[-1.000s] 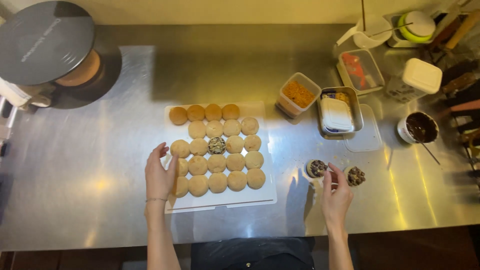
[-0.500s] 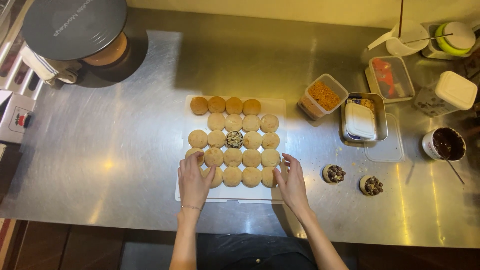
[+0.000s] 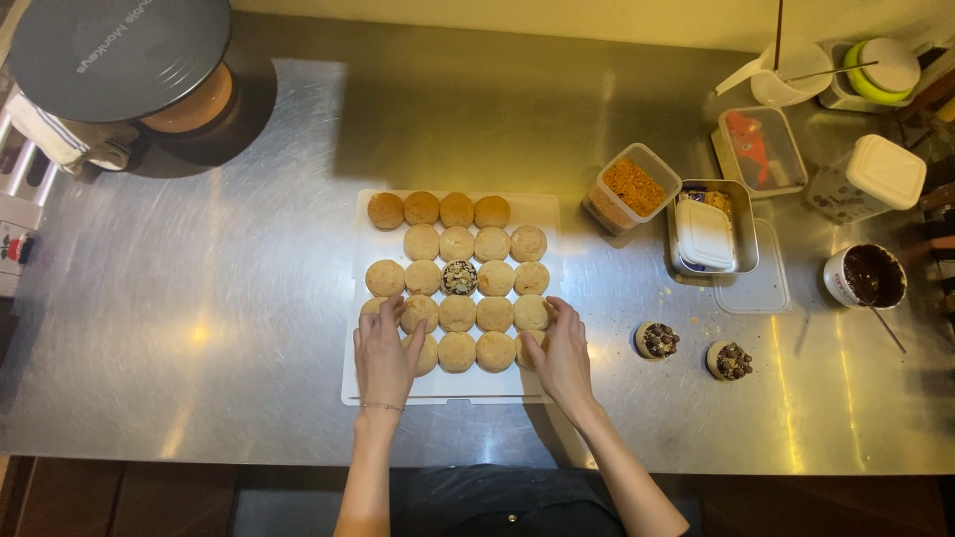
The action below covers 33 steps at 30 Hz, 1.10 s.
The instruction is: Decorating small round pastries by dipping them in a chocolate glaze and applying various toppings from containers.
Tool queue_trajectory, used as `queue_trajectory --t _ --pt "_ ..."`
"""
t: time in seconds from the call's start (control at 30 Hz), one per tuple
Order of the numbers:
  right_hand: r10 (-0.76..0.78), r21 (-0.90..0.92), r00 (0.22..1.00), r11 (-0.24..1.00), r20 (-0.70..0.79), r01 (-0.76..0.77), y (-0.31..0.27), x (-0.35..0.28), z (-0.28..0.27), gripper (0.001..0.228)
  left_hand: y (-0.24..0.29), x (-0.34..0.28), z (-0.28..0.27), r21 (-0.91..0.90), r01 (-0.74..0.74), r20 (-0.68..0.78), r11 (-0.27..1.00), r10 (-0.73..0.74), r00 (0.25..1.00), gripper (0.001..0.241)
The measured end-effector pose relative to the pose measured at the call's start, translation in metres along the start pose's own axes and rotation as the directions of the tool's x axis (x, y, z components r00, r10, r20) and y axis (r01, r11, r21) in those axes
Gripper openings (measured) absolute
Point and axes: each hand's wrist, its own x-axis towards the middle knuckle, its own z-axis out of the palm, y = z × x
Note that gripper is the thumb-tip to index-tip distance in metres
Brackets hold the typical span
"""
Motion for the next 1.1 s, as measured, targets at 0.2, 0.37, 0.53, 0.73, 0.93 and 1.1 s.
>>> queue_trajectory --t 0.2,0.37,0.53,0.73,0.93,1.1 --pt "-0.004 -0.224 1.0 0.975 0.005 0.005 -0.007 0.024 0.021 0.087 -0.006 -0.017 -0.009 -0.084 0.017 -0.083 0.996 -0.024 0.996 0.04" --pt "0.001 -0.326 1.0 0.945 0.001 -0.001 -0.012 0.024 0.022 0.088 -0.015 -0.026 -0.015 -0.096 0.047 -0.107 0.994 -0.057 0.993 0.037" --pt "-0.18 -0.293 0.983 0.943 -0.041 0.16 -0.039 0.014 0.019 0.064 -0.015 -0.026 -0.017 -0.12 0.011 -0.142 0.993 -0.028 0.989 0.034" --pt "-0.217 -0.499 0.973 0.836 0.08 0.227 -0.027 0.035 0.06 0.072 -0.003 -0.02 -0.021 -0.172 -0.013 -0.156 0.985 -0.015 0.988 0.035" --pt "-0.198 -0.441 0.977 0.872 0.078 0.211 -0.043 0.028 0.045 0.066 -0.01 -0.013 -0.019 -0.102 0.052 -0.044 0.993 -0.057 0.997 0.042" --pt "-0.238 -0.303 0.97 0.929 -0.048 0.213 -0.031 0.005 0.016 0.052 -0.013 -0.003 0.0 -0.057 0.024 0.057 0.998 -0.021 0.998 0.049"
